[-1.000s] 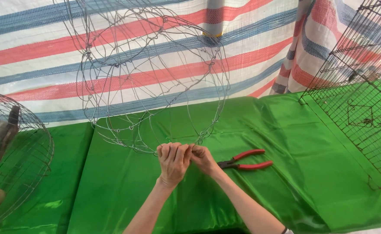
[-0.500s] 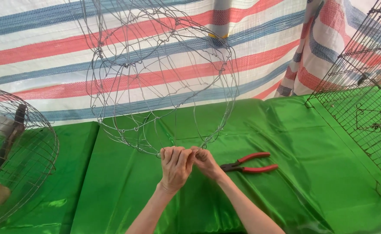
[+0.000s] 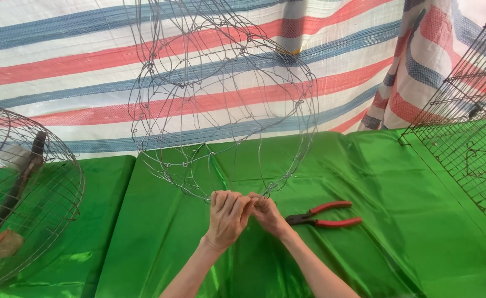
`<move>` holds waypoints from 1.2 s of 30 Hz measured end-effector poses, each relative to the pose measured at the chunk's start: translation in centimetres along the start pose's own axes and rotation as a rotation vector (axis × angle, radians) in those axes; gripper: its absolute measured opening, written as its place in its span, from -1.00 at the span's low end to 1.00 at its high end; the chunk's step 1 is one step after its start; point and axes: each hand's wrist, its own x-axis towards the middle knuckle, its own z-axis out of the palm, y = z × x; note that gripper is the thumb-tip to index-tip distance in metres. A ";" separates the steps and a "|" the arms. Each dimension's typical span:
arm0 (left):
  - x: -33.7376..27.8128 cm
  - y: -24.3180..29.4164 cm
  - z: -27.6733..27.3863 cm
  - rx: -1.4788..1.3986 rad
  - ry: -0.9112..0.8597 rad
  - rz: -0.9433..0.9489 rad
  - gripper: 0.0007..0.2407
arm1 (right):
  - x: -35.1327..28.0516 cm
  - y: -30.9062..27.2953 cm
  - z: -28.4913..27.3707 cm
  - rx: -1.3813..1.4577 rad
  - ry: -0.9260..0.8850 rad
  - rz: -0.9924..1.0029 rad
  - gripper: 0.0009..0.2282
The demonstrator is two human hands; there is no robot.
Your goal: Securing wire connections on a wire structure by twisting them by hand and using pliers to tighten the joints.
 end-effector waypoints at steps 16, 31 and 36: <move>0.8 1.3 -0.6 0.041 -0.007 0.048 -0.88 | -0.6 -0.8 0.2 -0.068 0.002 0.040 -0.86; 1.4 1.4 -0.9 0.037 -0.040 0.040 -0.89 | 0.0 -3.9 1.9 -0.057 0.041 0.029 -0.81; 3.5 1.6 -2.0 0.044 0.084 0.122 -0.93 | 1.2 -7.9 3.9 -0.196 0.184 -0.086 -0.81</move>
